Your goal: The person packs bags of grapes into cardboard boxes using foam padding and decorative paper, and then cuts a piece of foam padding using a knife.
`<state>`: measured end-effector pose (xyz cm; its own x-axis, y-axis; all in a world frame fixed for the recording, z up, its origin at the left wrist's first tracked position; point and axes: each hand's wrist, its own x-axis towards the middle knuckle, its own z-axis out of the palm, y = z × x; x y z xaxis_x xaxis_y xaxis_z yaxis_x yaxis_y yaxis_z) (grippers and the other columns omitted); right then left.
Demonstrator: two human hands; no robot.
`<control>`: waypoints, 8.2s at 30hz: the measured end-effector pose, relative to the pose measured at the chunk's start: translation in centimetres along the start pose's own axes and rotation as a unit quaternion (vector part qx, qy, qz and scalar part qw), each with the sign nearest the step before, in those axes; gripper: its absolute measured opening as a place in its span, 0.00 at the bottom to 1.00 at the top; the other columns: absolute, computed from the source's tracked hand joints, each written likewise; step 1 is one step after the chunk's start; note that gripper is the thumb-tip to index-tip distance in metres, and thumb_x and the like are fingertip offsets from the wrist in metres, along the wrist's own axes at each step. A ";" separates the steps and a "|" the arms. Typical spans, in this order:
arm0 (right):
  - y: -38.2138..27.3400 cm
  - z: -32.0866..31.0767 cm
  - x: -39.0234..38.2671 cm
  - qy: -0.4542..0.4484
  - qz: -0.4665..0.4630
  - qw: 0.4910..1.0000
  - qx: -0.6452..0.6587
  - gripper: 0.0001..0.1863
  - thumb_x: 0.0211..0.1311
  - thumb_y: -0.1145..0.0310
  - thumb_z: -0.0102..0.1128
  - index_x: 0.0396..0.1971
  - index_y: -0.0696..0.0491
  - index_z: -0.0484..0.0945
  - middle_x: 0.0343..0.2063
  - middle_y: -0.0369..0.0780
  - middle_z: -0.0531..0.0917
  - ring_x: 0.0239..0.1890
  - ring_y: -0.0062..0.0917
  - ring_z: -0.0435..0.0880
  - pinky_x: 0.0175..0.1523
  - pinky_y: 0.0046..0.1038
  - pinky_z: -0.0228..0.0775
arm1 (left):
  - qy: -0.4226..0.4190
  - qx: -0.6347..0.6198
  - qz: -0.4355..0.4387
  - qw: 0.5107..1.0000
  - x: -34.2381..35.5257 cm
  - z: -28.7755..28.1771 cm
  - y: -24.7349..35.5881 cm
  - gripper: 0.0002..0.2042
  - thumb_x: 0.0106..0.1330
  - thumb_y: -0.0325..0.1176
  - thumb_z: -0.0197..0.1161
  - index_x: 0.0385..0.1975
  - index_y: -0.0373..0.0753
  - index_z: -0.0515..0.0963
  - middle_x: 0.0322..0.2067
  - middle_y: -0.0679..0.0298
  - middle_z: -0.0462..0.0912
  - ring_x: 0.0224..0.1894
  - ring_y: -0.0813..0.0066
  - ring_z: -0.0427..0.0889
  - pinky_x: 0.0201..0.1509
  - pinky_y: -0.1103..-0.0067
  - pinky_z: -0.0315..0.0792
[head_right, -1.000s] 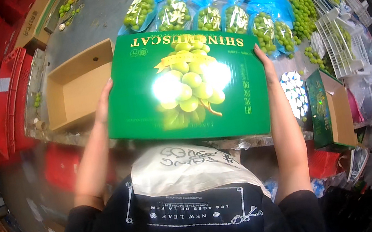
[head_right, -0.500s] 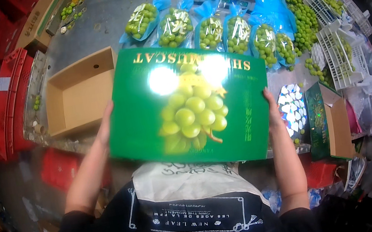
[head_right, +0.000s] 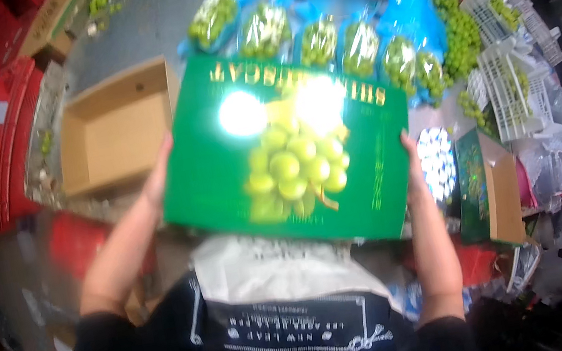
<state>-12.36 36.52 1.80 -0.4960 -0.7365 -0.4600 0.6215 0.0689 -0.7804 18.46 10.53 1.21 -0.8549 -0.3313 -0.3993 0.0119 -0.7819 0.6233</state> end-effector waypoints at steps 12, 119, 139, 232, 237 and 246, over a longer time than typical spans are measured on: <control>1.5 -1.5 -1.0 0.034 0.024 0.999 -0.001 0.29 0.62 0.47 0.45 0.53 0.55 0.67 0.45 0.40 0.76 0.46 0.26 0.76 0.47 0.28 0.72 | 0.044 0.083 0.026 0.995 -0.1 -1.8 -0.5 0.31 0.68 0.57 0.35 0.59 0.36 0.61 0.53 0.57 0.71 0.54 0.69 0.71 0.56 0.76 0.68; 3.9 -1.1 1.1 0.061 0.061 0.995 -0.043 0.25 0.62 0.55 0.51 0.52 0.57 0.67 0.45 0.41 0.76 0.44 0.25 0.77 0.49 0.26 0.70 | 0.222 0.339 0.033 0.913 2.1 -5.1 -1.7 0.25 0.68 0.45 0.47 0.58 0.31 0.62 0.54 0.53 0.70 0.55 0.67 0.69 0.59 0.74 0.61; 8.5 -2.8 3.9 0.161 -0.060 0.924 -0.340 0.25 0.61 0.56 0.54 0.48 0.62 0.71 0.43 0.42 0.78 0.44 0.24 0.74 0.51 0.25 0.63 | 0.271 0.499 0.127 0.813 3.5 -4.3 -5.5 0.23 0.67 0.44 0.49 0.57 0.36 0.62 0.48 0.46 0.74 0.52 0.52 0.73 0.54 0.69 0.66; 14.6 56.4 23.5 -0.382 0.248 0.874 -0.173 0.31 0.62 0.48 0.48 0.60 0.52 0.62 0.57 0.45 0.68 0.56 0.36 0.70 0.59 0.40 0.63 | 0.389 -0.208 0.336 0.832 -27.9 -28.2 8.1 0.28 0.66 0.52 0.46 0.61 0.42 0.58 0.57 0.53 0.64 0.57 0.65 0.68 0.60 0.72 0.64; 10.8 56.8 28.9 -0.353 0.296 0.863 -0.208 0.31 0.61 0.48 0.50 0.58 0.53 0.64 0.54 0.45 0.71 0.53 0.34 0.73 0.57 0.37 0.67 | 0.091 -0.285 0.350 0.888 -23.2 -27.3 10.6 0.33 0.65 0.59 0.44 0.62 0.41 0.57 0.59 0.58 0.63 0.59 0.70 0.65 0.60 0.72 0.62; 14.9 66.0 40.9 -0.419 0.257 0.809 -0.322 0.30 0.60 0.51 0.53 0.57 0.54 0.66 0.51 0.44 0.75 0.49 0.31 0.77 0.54 0.31 0.70 | 0.485 -0.076 0.424 0.761 -15.1 -29.9 11.3 0.35 0.65 0.50 0.50 0.65 0.35 0.47 0.63 0.53 0.53 0.64 0.60 0.54 0.66 0.70 0.50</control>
<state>16.63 -37.03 -0.66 0.4803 -0.6785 -0.5558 0.0374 0.6490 -0.7599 47.05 -9.13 -5.81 0.2777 -0.9272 -0.2512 0.4681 -0.0978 0.8782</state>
